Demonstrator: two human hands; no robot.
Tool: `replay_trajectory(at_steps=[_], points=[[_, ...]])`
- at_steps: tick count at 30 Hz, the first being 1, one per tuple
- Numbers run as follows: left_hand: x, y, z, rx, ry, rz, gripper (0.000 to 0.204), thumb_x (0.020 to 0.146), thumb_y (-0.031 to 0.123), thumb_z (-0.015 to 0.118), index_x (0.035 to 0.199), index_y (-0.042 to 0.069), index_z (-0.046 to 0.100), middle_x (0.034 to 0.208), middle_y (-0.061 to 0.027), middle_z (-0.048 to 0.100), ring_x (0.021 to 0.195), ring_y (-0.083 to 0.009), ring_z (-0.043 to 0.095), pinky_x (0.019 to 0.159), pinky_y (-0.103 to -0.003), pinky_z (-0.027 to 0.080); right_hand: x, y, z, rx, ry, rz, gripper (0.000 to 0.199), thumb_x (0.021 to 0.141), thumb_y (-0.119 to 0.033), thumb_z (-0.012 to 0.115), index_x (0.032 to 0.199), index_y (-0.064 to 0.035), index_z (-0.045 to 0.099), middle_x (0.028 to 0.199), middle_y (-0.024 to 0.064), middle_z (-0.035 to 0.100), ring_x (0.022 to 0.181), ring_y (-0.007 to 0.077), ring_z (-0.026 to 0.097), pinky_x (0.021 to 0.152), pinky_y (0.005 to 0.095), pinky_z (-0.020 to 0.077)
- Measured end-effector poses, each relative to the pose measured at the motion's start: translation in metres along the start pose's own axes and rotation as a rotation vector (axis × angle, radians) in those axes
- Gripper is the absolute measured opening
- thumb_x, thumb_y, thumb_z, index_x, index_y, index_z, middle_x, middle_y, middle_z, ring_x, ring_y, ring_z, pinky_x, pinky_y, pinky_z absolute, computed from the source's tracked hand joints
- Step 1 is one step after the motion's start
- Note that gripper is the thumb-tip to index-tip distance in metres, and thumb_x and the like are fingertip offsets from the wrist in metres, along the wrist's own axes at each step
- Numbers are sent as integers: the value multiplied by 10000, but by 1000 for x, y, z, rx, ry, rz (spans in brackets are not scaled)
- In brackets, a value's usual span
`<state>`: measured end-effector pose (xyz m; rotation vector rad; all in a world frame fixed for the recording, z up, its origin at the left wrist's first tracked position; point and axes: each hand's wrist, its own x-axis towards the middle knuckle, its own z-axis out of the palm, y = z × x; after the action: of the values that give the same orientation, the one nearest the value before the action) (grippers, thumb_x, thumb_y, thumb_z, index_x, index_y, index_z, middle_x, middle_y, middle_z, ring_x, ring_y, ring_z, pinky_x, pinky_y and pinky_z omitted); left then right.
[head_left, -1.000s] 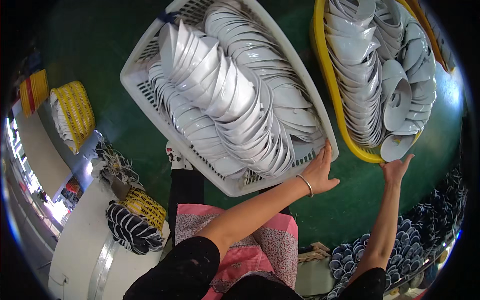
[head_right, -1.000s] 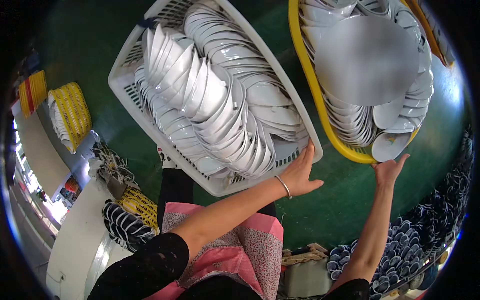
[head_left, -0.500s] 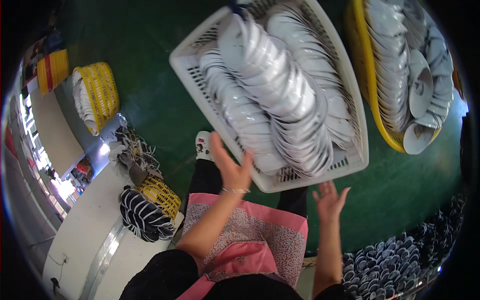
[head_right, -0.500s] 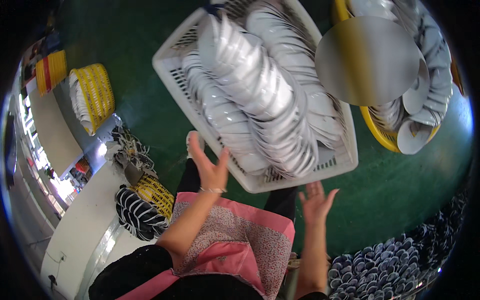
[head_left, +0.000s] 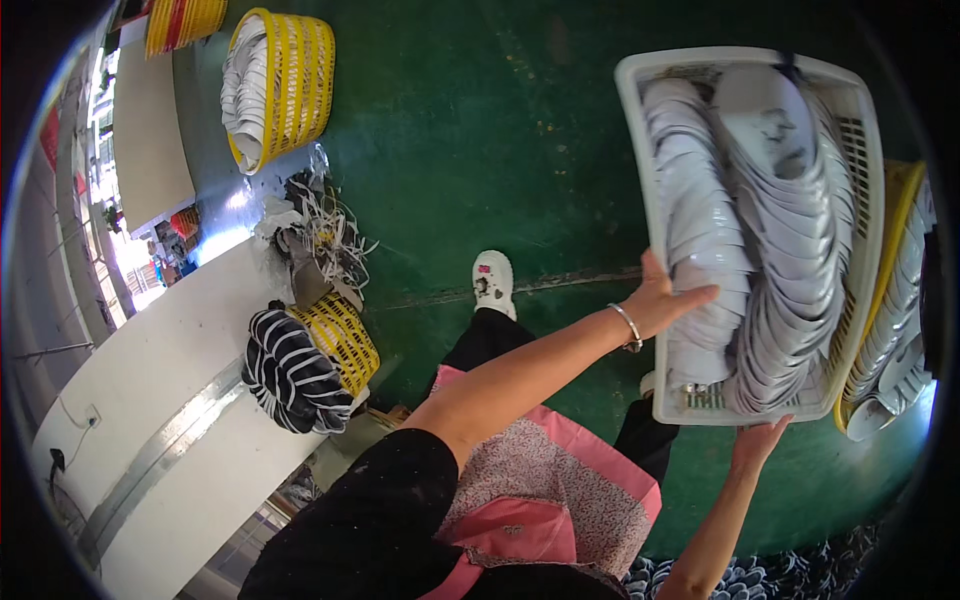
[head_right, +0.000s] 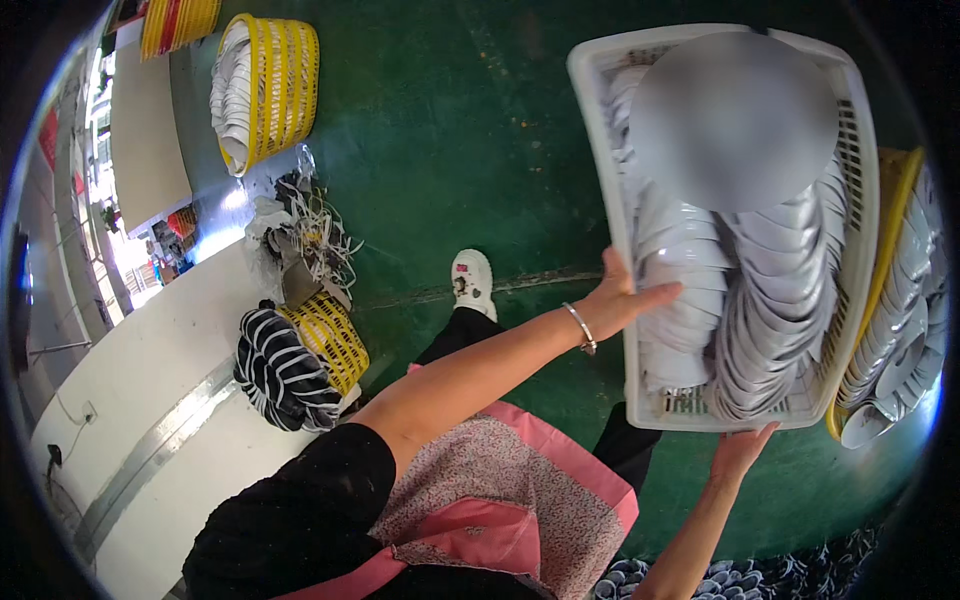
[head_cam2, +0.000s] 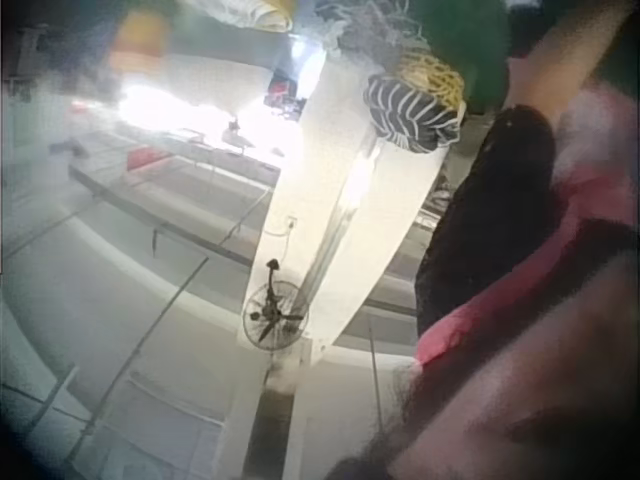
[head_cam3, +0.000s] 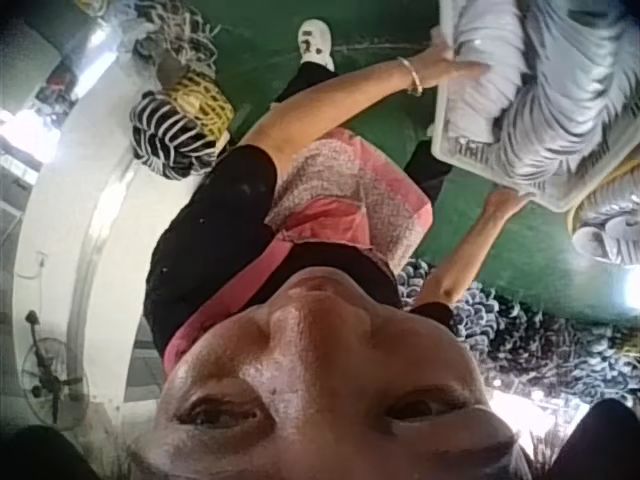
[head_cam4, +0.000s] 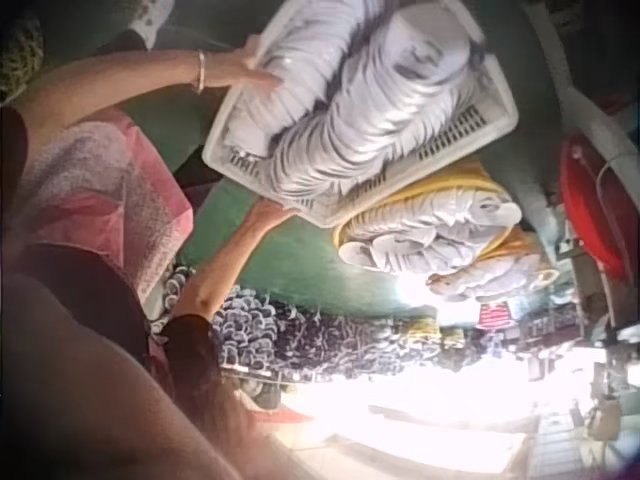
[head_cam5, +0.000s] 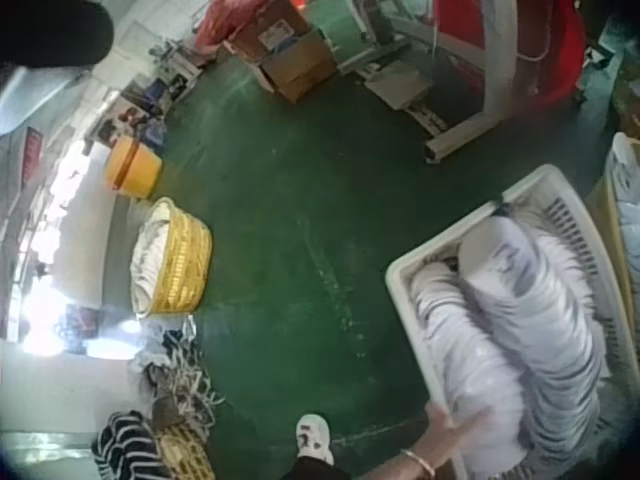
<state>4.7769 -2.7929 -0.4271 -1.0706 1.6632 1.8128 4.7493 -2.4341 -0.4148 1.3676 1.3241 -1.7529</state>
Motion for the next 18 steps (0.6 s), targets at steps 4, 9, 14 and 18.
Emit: replay_trajectory(at_steps=[4,9,14,18], points=[[-2,-9,-79,131,-252,240,871,857,434,718,1455,-42,300,1475,-242,400,1387,-322,385,1154,-399,291,-17,58,-11,-800,374,-445,852,940,-598,487,1510,-3,271,1550,220,293,1406,348,322,1128,517,253],[-25,-59,-289,544,128,339,767,841,325,723,1426,-23,370,1445,-244,431,1346,-377,420,1119,-417,357,-110,119,228,-1552,113,-1581,696,926,-336,634,1444,42,365,1472,291,358,1319,430,406,1076,520,317],[-49,-90,-584,1032,732,-18,704,752,201,724,1338,-63,438,1325,-282,500,1276,-401,469,1091,-437,388,-18,111,341,-1748,303,-1647,850,899,-544,611,1510,-49,289,1532,214,314,1386,390,338,1100,531,290],[-77,-88,-784,1299,1156,-404,901,749,296,756,1456,-3,285,1466,-211,391,1337,-351,421,1104,-412,372,9,114,342,-1843,283,-1690,739,937,-471,591,1472,-30,334,1507,204,367,1383,389,341,1104,514,284]])
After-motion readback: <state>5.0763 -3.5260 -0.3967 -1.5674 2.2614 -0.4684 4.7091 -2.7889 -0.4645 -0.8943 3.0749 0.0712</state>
